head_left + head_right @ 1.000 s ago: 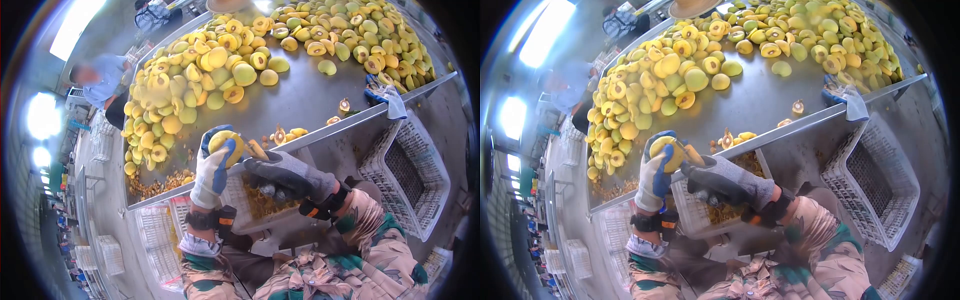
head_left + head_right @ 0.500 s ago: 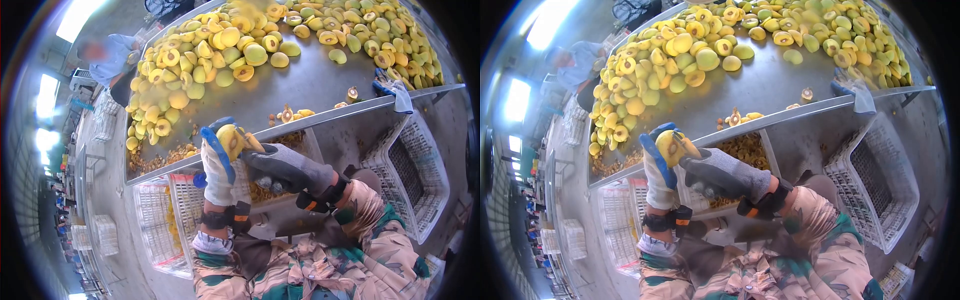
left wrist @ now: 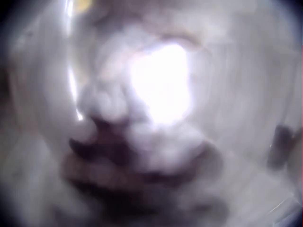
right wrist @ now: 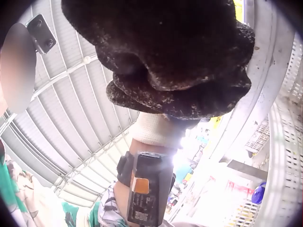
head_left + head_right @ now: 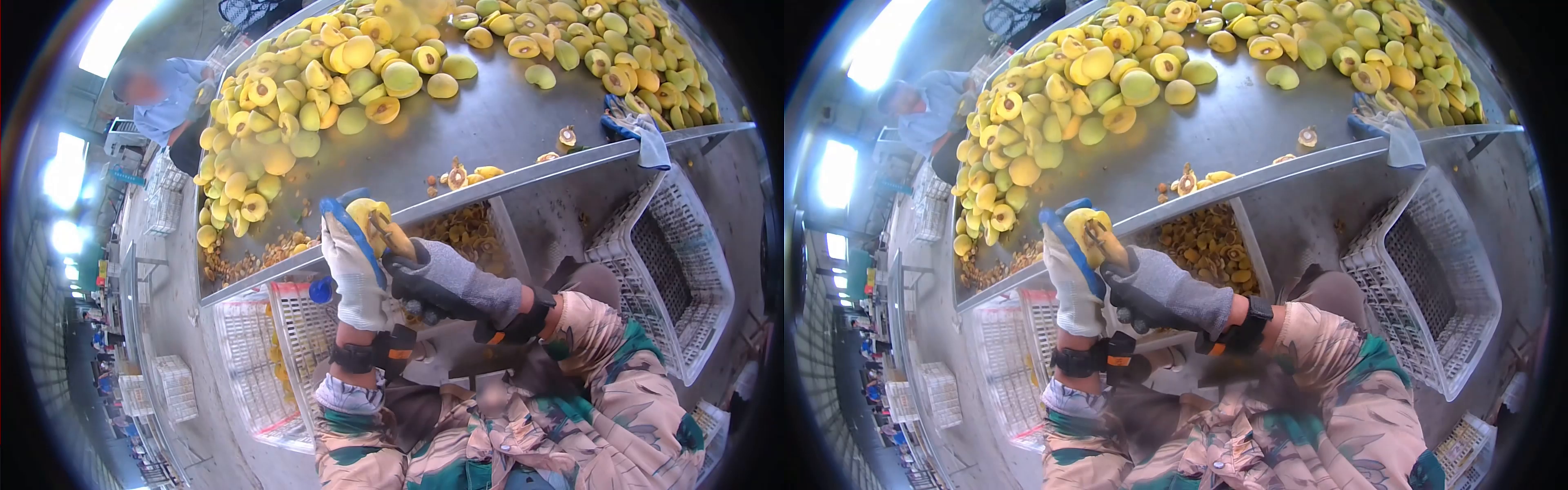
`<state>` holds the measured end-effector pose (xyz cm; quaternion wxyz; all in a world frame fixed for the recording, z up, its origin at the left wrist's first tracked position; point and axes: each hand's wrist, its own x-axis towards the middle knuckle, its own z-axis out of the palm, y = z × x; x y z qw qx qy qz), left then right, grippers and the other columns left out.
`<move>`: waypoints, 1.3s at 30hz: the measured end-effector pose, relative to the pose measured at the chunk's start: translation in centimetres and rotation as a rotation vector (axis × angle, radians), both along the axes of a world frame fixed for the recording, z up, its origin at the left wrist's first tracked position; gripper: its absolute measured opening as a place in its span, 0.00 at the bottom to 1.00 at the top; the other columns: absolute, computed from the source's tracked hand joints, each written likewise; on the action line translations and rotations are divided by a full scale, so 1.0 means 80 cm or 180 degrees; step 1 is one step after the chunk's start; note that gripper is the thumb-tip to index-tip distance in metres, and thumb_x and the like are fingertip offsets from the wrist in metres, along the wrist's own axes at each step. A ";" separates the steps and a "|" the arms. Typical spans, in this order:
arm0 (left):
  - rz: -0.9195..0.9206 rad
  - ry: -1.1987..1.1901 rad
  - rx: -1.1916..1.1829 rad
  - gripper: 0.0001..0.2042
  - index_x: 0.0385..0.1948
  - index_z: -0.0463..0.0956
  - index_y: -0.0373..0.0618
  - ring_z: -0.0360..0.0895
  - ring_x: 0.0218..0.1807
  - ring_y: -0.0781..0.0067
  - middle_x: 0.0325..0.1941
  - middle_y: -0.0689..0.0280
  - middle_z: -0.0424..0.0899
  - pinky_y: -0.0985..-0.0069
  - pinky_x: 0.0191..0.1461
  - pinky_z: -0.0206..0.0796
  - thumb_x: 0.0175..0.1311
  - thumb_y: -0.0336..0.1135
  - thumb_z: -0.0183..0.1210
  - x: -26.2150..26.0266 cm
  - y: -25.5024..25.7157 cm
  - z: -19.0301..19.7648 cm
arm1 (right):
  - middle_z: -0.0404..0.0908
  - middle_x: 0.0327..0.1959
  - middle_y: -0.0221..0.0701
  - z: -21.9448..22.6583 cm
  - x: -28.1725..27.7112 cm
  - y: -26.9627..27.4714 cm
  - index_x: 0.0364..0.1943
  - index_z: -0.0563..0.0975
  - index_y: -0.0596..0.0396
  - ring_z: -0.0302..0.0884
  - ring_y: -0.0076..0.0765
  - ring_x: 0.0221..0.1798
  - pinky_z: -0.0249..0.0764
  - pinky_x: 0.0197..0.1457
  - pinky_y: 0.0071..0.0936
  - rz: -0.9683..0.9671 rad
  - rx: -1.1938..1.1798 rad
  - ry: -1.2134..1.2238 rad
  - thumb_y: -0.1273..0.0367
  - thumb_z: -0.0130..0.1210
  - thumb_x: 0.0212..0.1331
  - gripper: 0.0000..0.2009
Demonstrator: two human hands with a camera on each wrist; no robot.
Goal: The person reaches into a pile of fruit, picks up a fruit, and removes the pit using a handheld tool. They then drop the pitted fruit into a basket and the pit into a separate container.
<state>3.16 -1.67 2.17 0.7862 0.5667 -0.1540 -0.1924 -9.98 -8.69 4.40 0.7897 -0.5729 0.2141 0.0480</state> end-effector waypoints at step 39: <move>-0.1068 0.1454 0.0585 0.31 0.45 0.76 0.36 0.83 0.33 0.57 0.36 0.56 0.82 0.66 0.34 0.79 0.69 0.61 0.42 -0.002 0.029 0.032 | 0.76 0.37 0.24 -0.067 0.004 -0.001 0.51 0.73 0.56 0.73 0.15 0.30 0.71 0.30 0.12 0.1986 0.4580 -0.1498 0.68 0.45 0.71 0.11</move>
